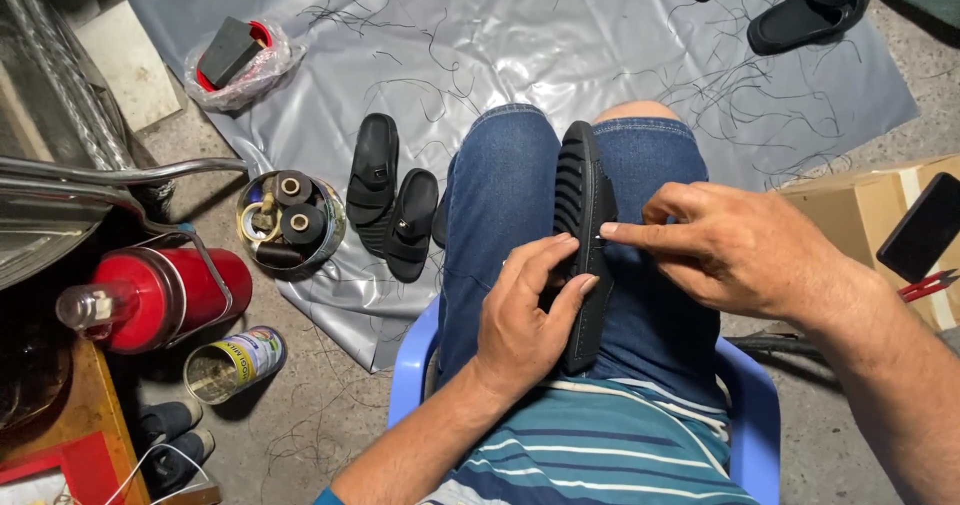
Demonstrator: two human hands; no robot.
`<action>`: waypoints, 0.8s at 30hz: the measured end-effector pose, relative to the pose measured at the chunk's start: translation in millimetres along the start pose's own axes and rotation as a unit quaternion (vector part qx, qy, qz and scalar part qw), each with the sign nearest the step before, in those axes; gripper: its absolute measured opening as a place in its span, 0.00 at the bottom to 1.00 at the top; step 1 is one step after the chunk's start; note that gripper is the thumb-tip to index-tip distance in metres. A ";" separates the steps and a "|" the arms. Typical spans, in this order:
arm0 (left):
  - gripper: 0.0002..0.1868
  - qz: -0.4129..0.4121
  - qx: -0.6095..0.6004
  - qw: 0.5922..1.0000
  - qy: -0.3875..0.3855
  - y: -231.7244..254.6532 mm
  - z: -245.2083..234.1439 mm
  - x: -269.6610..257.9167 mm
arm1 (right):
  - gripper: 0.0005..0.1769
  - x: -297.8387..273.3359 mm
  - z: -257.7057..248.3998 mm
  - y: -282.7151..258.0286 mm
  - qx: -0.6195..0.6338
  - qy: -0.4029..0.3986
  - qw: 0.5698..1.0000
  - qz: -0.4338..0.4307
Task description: Hand-stitching the rubber sole of a black sandal using a needle and thread.
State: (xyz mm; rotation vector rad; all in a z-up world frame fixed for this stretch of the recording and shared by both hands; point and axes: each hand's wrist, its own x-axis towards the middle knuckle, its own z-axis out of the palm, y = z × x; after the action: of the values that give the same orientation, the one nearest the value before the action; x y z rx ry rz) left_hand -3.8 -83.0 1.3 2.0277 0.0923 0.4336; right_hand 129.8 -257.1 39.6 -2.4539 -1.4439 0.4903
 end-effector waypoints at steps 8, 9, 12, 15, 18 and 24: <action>0.14 0.102 0.090 0.989 0.064 -4.6 14.7 -12.5 | 0.22 -7.5 0.3 -43.8 -0.231 0.038 0.970 0.068; 0.14 0.100 0.088 0.989 0.058 -4.9 13.5 -13.9 | 0.21 -8.3 3.9 -39.5 -0.177 0.052 0.981 0.067; 0.14 0.102 0.080 0.989 0.064 -7.5 16.8 -12.5 | 0.20 -7.1 10.1 -20.3 -0.082 0.112 0.990 0.011; 0.15 0.100 0.074 0.990 0.062 -8.3 17.3 -16.3 | 0.16 -4.2 21.3 -15.5 0.022 0.181 0.982 -0.056; 0.16 0.110 0.080 0.988 0.075 -9.6 19.5 -10.9 | 0.10 5.4 25.0 -14.1 0.050 0.220 0.972 -0.073; 0.13 0.092 0.086 0.992 -0.007 -14.6 -3.4 -5.8 | 0.09 -0.4 12.2 -31.0 -0.006 0.202 0.979 -0.037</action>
State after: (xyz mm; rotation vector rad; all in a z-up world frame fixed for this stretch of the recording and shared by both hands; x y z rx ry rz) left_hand -8.6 -74.5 -11.5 2.2175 -0.0685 0.5422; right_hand 100.1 -242.1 40.3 -2.3206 -1.3568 -0.0365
